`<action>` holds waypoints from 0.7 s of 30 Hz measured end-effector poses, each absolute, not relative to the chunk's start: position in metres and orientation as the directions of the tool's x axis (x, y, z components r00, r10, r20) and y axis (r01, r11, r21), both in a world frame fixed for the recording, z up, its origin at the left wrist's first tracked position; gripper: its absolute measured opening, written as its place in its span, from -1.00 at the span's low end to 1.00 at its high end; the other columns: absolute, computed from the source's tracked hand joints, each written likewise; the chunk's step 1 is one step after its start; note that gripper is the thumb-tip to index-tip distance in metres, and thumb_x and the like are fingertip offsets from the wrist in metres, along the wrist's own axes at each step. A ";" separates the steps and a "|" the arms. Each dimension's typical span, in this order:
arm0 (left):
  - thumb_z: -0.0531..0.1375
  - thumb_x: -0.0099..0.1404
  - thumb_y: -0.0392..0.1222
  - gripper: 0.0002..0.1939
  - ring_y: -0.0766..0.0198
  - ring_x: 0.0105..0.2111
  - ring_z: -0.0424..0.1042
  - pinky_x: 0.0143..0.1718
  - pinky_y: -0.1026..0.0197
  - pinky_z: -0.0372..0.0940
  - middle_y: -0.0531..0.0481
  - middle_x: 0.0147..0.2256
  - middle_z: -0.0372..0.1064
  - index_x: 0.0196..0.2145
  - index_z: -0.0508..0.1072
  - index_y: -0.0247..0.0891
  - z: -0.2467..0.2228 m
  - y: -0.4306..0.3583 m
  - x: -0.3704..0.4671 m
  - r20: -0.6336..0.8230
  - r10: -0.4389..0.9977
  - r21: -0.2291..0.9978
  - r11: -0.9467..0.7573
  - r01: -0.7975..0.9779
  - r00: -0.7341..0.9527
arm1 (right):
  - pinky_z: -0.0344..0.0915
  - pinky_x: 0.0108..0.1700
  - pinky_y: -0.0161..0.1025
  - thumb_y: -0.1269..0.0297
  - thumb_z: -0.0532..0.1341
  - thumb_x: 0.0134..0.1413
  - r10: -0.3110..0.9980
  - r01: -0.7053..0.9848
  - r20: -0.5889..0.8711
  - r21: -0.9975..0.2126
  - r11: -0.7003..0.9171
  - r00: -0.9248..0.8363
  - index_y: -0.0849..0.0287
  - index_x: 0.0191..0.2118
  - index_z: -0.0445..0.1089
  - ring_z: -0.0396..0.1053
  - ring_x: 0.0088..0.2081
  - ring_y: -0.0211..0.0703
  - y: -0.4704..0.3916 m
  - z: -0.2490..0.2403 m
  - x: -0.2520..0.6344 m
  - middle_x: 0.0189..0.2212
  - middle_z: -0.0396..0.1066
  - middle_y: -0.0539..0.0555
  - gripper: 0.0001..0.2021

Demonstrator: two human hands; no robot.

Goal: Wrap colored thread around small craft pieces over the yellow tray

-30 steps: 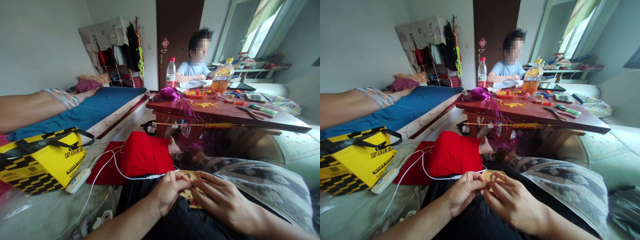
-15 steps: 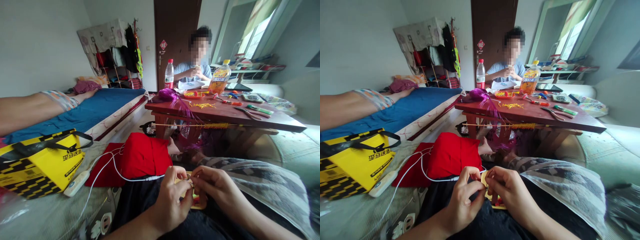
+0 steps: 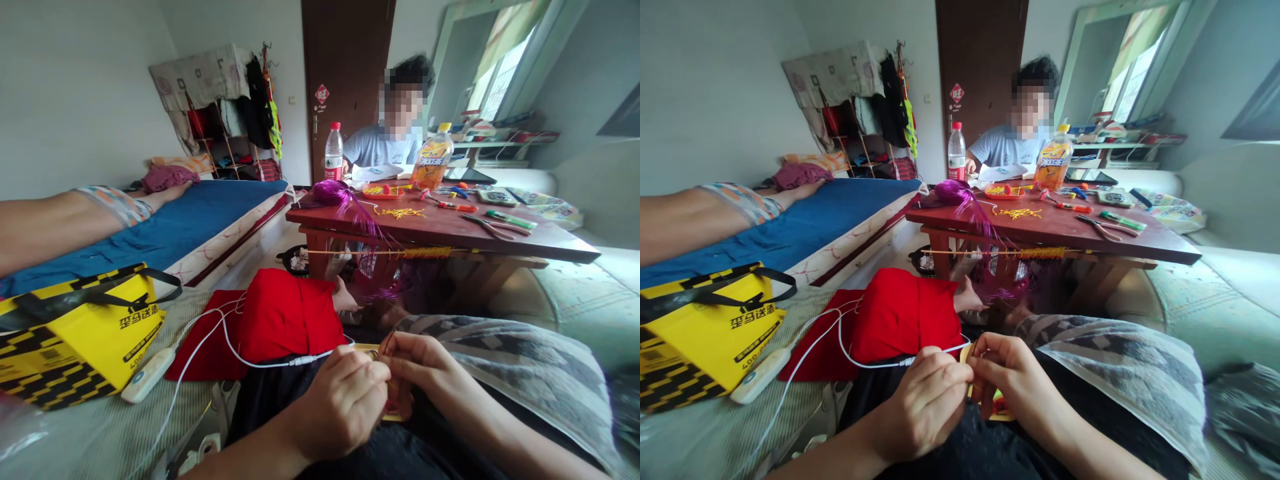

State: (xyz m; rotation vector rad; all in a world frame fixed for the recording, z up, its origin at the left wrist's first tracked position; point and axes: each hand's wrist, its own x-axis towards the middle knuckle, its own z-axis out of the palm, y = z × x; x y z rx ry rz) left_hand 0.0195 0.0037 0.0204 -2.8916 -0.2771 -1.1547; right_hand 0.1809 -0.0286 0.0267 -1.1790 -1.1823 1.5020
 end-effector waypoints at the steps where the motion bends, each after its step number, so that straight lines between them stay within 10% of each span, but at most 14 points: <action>1: 0.03 0.19 -0.47 -0.85 0.24 -0.35 0.26 -0.22 0.15 0.18 -0.13 -0.34 0.42 -0.40 0.39 -0.42 0.022 0.004 0.021 0.673 0.201 0.107 -0.979 0.175 0.712 | 0.20 -0.65 -0.40 0.07 0.11 0.07 0.980 0.002 -0.130 -0.991 -0.132 -0.153 0.21 -0.43 0.22 0.28 -0.70 -0.34 -0.030 0.028 0.181 -0.69 0.30 -0.09 -0.72; 4: 0.03 0.19 -0.41 -0.83 0.27 -0.41 0.26 -0.31 0.21 0.17 -0.08 -0.42 0.40 -0.48 0.38 -0.36 0.028 0.004 0.027 0.534 0.538 0.561 -0.803 0.204 0.653 | 0.30 -0.58 -0.35 0.27 0.01 0.18 0.970 0.439 0.213 -0.865 0.245 -0.120 0.19 -0.34 0.21 0.34 -0.62 -0.28 -0.034 0.035 0.186 -0.63 0.35 -0.06 -0.87; 6: 0.09 0.15 -0.31 -0.85 0.31 -0.45 0.26 -0.38 0.26 0.15 -0.03 -0.49 0.36 -0.55 0.37 -0.33 0.031 0.006 0.031 0.231 0.767 0.903 -0.399 0.162 0.598 | 0.41 -0.36 -0.24 0.45 -0.02 0.16 0.763 0.644 0.548 -0.454 0.615 -0.343 0.22 -0.27 0.25 0.41 -0.52 -0.24 -0.037 0.039 0.191 -0.54 0.43 0.02 -0.87; 9: 0.21 -0.04 -0.22 -0.84 0.37 -0.52 0.21 -0.44 0.31 0.10 0.04 -0.59 0.27 -0.64 0.34 -0.33 0.031 0.012 0.036 -0.206 0.784 0.973 0.230 0.034 0.586 | 0.34 -0.05 -0.11 0.56 -0.03 0.12 0.368 0.588 0.641 0.162 0.792 -0.674 0.29 -0.26 0.33 0.47 -0.37 -0.17 -0.040 0.041 0.199 -0.44 0.50 0.11 -0.78; 11: 0.26 -0.15 -0.22 -0.82 0.41 -0.57 0.14 -0.46 0.33 0.06 0.10 -0.65 0.20 -0.68 0.32 -0.33 0.029 0.013 0.037 -0.336 0.732 0.902 0.432 -0.022 0.592 | 0.33 -0.03 -0.13 0.57 -0.07 0.14 0.323 0.577 0.608 0.280 0.767 -0.725 0.30 -0.27 0.37 0.47 -0.35 -0.15 -0.040 0.040 0.201 -0.45 0.50 0.10 -0.73; 14: 0.28 -0.13 -0.17 -0.78 0.38 -0.53 0.18 -0.41 0.31 0.10 0.08 -0.61 0.20 -0.67 0.33 -0.33 0.028 0.010 0.037 -0.315 0.729 0.904 0.426 -0.043 0.608 | 0.33 -0.06 -0.15 0.53 -0.14 0.19 0.394 0.590 0.635 0.122 0.798 -0.664 0.30 -0.23 0.37 0.45 -0.42 -0.20 -0.039 0.037 0.199 -0.50 0.48 0.08 -0.67; 17: 0.23 0.02 -0.23 -0.85 0.28 -0.35 0.26 -0.26 0.23 0.16 -0.02 -0.42 0.24 -0.62 0.37 -0.32 0.031 0.002 0.035 0.005 0.814 0.999 -0.026 0.029 0.581 | 0.37 -0.34 -0.31 0.42 -0.08 0.22 0.669 0.611 0.602 -0.348 0.711 -0.435 0.23 -0.30 0.35 0.39 -0.51 -0.27 -0.039 0.035 0.192 -0.54 0.43 0.04 -0.73; 21: 0.08 0.12 -0.43 -0.86 0.29 -0.33 0.24 -0.28 0.25 0.21 -0.06 -0.33 0.19 -0.53 0.37 -0.31 0.028 -0.006 0.028 0.458 0.705 0.727 -0.648 0.227 0.542 | 0.21 -0.61 -0.42 0.13 0.06 0.15 0.987 0.390 0.072 -0.913 0.123 -0.145 0.20 -0.43 0.33 0.29 -0.64 -0.34 -0.036 0.034 0.183 -0.66 0.31 -0.06 -0.73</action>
